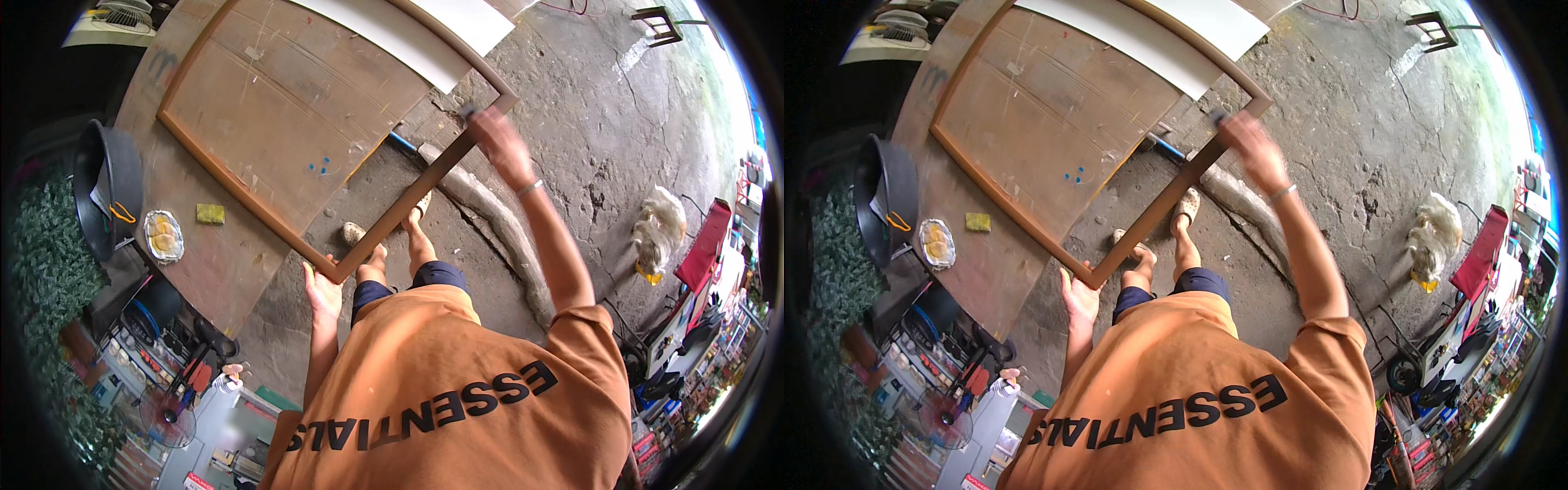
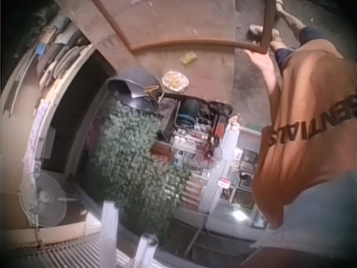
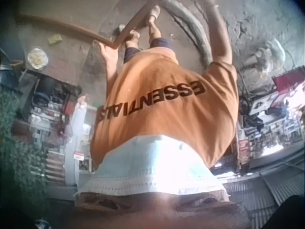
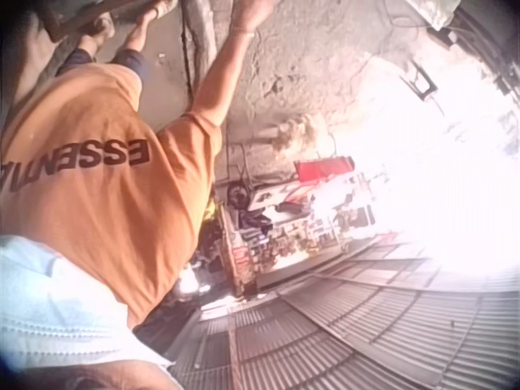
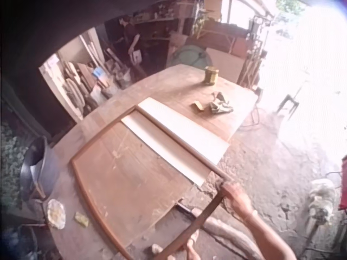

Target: The person spray paints a wooden frame using a spray gun connected to a hose. They rotate the frame to coat different sides, place it on a table, and later wipe the surface with a cloth.

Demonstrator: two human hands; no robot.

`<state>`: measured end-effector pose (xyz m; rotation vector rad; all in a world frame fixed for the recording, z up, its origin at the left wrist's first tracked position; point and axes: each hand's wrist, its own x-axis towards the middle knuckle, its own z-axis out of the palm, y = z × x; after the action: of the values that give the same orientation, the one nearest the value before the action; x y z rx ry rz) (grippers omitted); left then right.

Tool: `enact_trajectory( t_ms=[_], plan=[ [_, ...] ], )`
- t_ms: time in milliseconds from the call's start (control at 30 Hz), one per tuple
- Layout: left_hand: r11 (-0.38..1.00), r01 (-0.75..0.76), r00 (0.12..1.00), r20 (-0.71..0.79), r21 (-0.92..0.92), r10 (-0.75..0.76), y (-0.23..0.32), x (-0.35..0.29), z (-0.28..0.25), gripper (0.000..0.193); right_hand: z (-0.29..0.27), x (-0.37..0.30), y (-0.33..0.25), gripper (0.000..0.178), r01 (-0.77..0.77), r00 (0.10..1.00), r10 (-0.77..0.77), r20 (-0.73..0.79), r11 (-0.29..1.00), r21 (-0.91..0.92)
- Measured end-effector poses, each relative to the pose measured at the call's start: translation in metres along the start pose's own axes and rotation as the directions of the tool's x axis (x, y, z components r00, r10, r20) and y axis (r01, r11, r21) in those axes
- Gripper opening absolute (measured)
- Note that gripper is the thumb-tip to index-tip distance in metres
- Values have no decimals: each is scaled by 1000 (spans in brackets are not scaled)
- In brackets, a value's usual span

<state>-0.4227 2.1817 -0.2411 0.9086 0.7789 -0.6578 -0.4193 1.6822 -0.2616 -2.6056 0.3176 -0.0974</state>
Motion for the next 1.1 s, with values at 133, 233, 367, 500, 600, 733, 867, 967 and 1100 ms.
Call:
enact_trajectory(
  t_ms=[133, 233, 367, 500, 600, 733, 867, 967, 1100],
  plan=[
    [1000, 7, 998, 66, -14, -7, 1, 3, -6, 66, -46, 42, 67, 46, -218, 882, 84, -463, 944, -245],
    [999, 5, 996, 94, -32, -2, 4, 4, -9, 68, -42, 44, 37, 50, -153, 868, 53, -494, 974, -164],
    [1000, 2, 995, 102, 27, -5, 7, 4, -5, 73, 16, -4, -67, 54, 3, 931, -58, -361, 989, -150],
    [997, 51, 987, 151, 62, -60, 13, 6, -8, 82, 107, -90, -200, 51, -3, 970, 28, -243, 995, 104],
    [991, 127, 965, 228, 33, -132, 23, 8, -10, 90, 143, -161, -286, 48, 280, 942, -322, 98, 911, 303],
    [979, 140, 935, 306, 148, -180, 28, 18, -37, 89, 125, -195, -307, 42, 87, 768, -483, 421, 730, 678],
    [980, 98, 936, 319, 173, -150, 34, 14, -40, 78, 54, -150, -223, 40, -272, 957, 273, 102, 710, 649],
    [975, 74, 927, 346, 211, -145, 37, 15, -35, 76, 21, -98, -173, 38, -289, 758, 551, -348, 763, 578],
    [955, 78, 907, 378, 287, -188, 40, 13, -23, 77, 87, -76, -146, 48, -168, 797, 323, -511, 930, 326]
  ],
)
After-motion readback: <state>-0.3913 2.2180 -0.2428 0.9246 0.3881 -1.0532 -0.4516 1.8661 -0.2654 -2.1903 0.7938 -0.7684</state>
